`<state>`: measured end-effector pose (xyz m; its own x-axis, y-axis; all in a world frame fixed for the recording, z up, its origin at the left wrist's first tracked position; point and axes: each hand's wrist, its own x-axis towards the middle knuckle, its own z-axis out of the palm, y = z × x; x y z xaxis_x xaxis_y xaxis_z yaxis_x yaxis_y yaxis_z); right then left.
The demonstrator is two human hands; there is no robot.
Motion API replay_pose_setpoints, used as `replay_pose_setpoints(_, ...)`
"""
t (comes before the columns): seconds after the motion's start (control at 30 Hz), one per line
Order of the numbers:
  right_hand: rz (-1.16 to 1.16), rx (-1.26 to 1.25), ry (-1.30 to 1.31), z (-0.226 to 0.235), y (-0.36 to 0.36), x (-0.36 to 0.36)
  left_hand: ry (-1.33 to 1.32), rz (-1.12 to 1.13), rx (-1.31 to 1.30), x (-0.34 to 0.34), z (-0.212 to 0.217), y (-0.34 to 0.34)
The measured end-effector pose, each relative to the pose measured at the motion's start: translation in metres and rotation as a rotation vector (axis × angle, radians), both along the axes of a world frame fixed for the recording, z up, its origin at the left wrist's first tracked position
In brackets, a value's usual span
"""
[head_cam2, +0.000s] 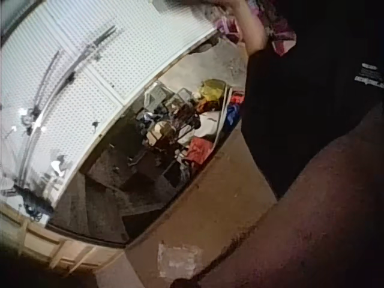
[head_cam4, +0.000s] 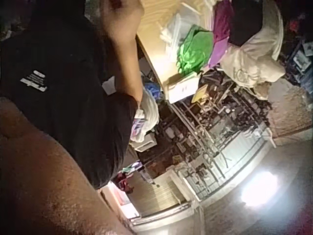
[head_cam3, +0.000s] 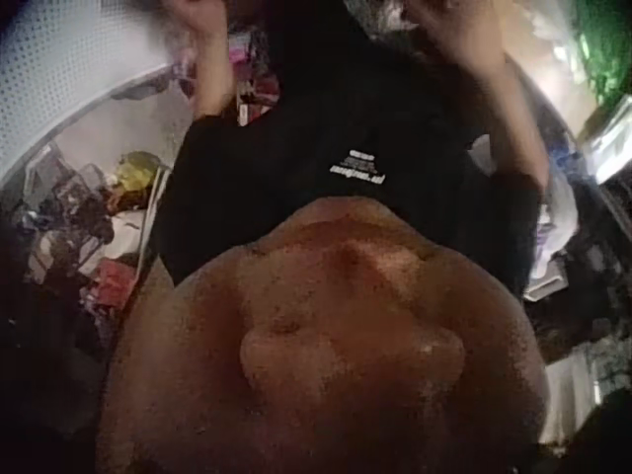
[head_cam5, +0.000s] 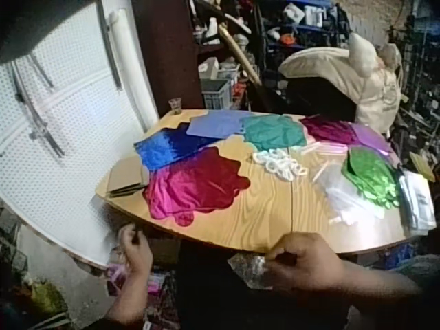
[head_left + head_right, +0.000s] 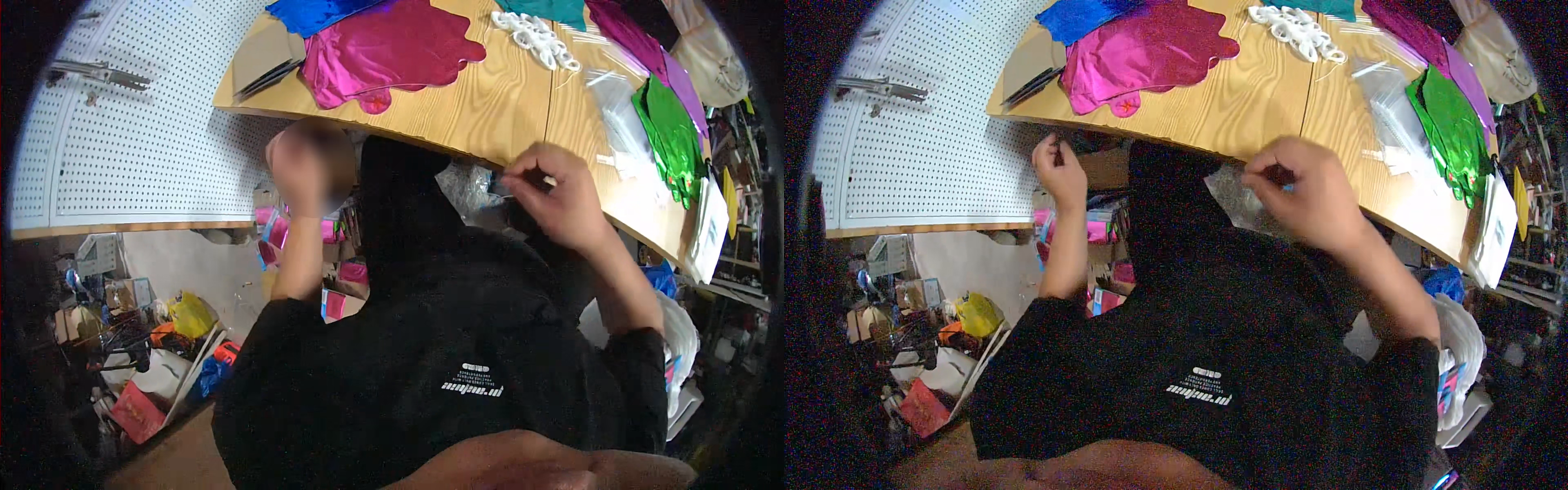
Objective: Folding colored plastic sheets and placing them into clear plastic packaging with cardboard backings.
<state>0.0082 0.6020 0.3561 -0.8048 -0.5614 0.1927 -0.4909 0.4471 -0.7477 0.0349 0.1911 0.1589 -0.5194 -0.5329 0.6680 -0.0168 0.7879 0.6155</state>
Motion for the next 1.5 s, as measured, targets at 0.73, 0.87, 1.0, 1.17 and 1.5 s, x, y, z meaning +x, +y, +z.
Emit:
replay_pose_setpoints(0.73, 0.115, 0.236, 0.505, -0.013, -0.048, -0.112, -0.465, -0.806, -0.344, -0.116, 0.185, 0.093)
replay_pose_setpoints(0.87, 0.073, 0.158, 0.596, -0.013, -0.056, -0.12, -0.38, -0.713, -0.075, -0.12, 0.182, 0.094)
replay_pose_setpoints(1.0, 0.022, 0.095, 0.686, -0.014, -0.066, -0.13, -0.357, -0.659, -0.121, -0.128, 0.185, 0.091)
replay_pose_setpoints(1.17, -0.032, 0.446, 0.919, -0.019, -0.069, -0.136, -0.317, -0.665, 0.312, -0.142, 0.182, 0.084)
replay_pose_setpoints(1.5, 0.046, 0.486, 0.673, -0.031, -0.058, -0.129, -0.152, -0.428, 0.442, -0.146, 0.28, 0.083)
